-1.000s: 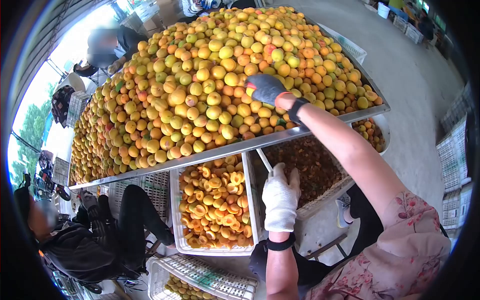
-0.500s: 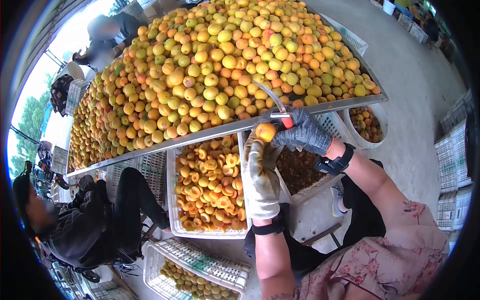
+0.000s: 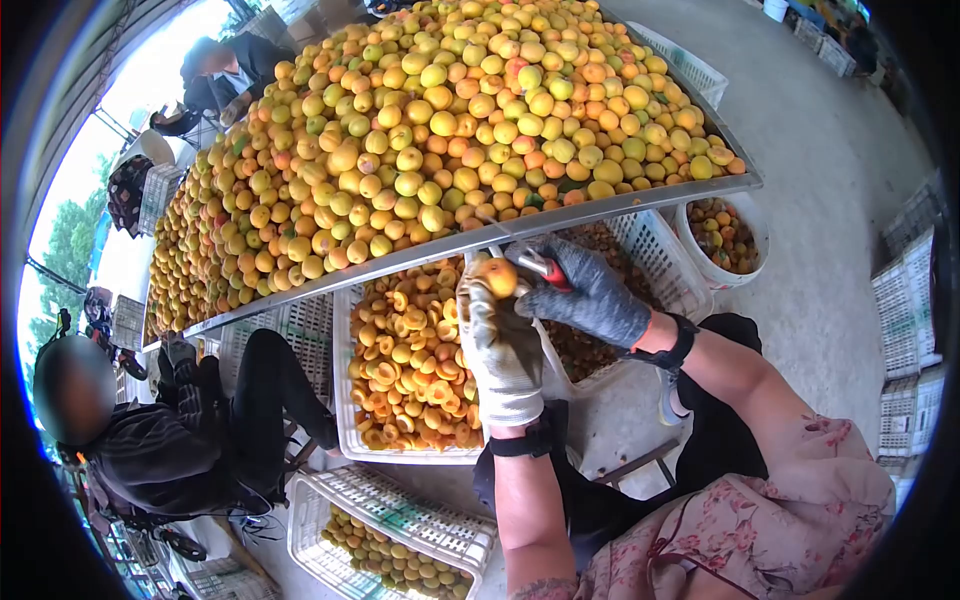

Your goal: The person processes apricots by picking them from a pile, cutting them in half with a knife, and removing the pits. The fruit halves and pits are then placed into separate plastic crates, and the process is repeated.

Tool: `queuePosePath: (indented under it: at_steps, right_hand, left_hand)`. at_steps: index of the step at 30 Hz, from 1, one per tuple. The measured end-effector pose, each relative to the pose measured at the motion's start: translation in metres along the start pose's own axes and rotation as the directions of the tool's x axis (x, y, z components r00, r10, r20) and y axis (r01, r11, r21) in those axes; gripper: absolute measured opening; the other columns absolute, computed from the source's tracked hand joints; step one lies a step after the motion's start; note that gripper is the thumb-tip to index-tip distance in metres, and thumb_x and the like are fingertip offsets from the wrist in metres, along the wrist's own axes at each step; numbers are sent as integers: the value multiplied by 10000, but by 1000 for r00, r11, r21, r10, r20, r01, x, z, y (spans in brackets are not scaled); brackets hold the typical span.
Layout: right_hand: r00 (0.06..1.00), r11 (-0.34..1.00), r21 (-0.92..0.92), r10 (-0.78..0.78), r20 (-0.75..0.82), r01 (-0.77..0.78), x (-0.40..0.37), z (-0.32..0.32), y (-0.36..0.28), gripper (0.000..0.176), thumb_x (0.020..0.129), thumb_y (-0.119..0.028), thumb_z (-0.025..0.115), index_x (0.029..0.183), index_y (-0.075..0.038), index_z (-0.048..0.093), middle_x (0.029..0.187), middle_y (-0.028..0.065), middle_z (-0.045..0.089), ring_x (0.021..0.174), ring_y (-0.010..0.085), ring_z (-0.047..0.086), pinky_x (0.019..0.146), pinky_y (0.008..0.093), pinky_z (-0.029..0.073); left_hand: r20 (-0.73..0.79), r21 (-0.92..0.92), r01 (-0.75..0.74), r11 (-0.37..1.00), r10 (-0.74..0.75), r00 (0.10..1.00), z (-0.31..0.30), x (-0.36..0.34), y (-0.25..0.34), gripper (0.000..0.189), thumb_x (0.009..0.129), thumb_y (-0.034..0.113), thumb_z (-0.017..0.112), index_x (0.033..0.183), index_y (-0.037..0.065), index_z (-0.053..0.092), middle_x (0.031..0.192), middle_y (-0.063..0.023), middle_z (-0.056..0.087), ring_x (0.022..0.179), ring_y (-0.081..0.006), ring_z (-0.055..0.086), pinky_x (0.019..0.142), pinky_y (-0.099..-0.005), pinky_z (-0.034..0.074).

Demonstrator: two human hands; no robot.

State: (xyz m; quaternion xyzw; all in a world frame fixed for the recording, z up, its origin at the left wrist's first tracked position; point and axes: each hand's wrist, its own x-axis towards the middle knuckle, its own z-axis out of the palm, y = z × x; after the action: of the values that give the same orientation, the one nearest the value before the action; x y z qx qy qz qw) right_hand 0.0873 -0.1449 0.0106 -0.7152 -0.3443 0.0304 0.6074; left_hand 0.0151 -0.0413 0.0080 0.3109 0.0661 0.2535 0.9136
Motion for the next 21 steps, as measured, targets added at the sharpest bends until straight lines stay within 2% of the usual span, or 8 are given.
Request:
queuePosePath:
  at_steps: [1, 2, 3, 5, 10, 12, 15, 21]
  right_hand:
    - [992, 979, 176, 82, 96, -98, 1, -4, -6, 500, 793, -288, 747, 1182, -44, 551, 1004, 80, 609, 930, 160, 555, 838, 317, 452]
    - [985, 929, 331, 140, 98, -165, -3, -5, -11, 490, 835, -271, 714, 1212, -20, 529, 1002, 56, 606, 914, 112, 521, 842, 287, 443]
    - [986, 929, 333, 136, 99, -161, -4, -10, -15, 490, 835, -271, 714, 1212, -20, 529, 1002, 56, 606, 914, 112, 521, 842, 287, 443]
    - [914, 839, 375, 318, 251, -394, -7, -21, -20, 432, 860, -206, 686, 1204, 4, 531, 1009, 55, 618, 905, 116, 535, 838, 277, 455]
    - [960, 946, 243, 157, 234, -214, -14, -24, -12, 295, 893, -134, 628, 1154, -5, 581, 888, 53, 658, 753, 100, 591, 653, 243, 477]
    - [984, 998, 20, -55, 170, 52, -13, -22, -10, 286, 869, -132, 654, 1105, 20, 604, 929, 145, 673, 837, 224, 658, 729, 329, 505]
    - [977, 988, -39, -141, 159, 148, -13, -19, -4, 286, 853, -153, 667, 1078, 17, 617, 922, 184, 659, 846, 308, 654, 722, 362, 509]
    - [979, 977, -122, -156, 130, 172, -17, -13, 1, 263, 848, -176, 670, 1031, 11, 638, 915, 175, 660, 820, 349, 639, 696, 388, 511]
  left_hand:
    - [47, -92, 18, 996, -14, 999, -1, 1, 4, 412, 988, 265, 463, 1305, 2, 442, 1131, -118, 569, 913, -175, 566, 818, -302, 472]
    - [137, -106, 66, 992, -51, 989, -8, 4, 7, 391, 1005, 281, 365, 1282, 32, 484, 1211, -105, 557, 1039, -188, 551, 916, -345, 456]
    - [96, -89, 86, 992, -78, 992, -12, 8, 8, 386, 1002, 275, 383, 1287, 34, 483, 1234, -107, 542, 1027, -183, 547, 880, -323, 467]
    - [55, -164, 68, 984, -59, 997, -13, 5, 12, 392, 1002, 284, 392, 1292, 35, 480, 1224, -113, 551, 997, -189, 558, 852, -303, 472]
    - [8, -103, 23, 994, -22, 1000, -20, 13, 13, 372, 1001, 265, 407, 1267, 19, 493, 1179, -98, 568, 919, -169, 559, 799, -284, 467]
    - [56, -120, 11, 993, -5, 998, -20, 15, 11, 345, 1004, 254, 399, 1220, 12, 516, 1108, -92, 587, 846, -147, 548, 736, -275, 459]
    - [-2, 130, -80, 988, 81, 997, -12, 13, 8, 331, 1004, 248, 386, 1193, 7, 515, 1043, -100, 586, 791, -147, 550, 679, -250, 451]
    - [-38, 192, -33, 981, 41, 998, -12, 14, 7, 375, 1001, 311, 370, 1176, 12, 514, 957, -90, 606, 733, -139, 547, 657, -239, 444]
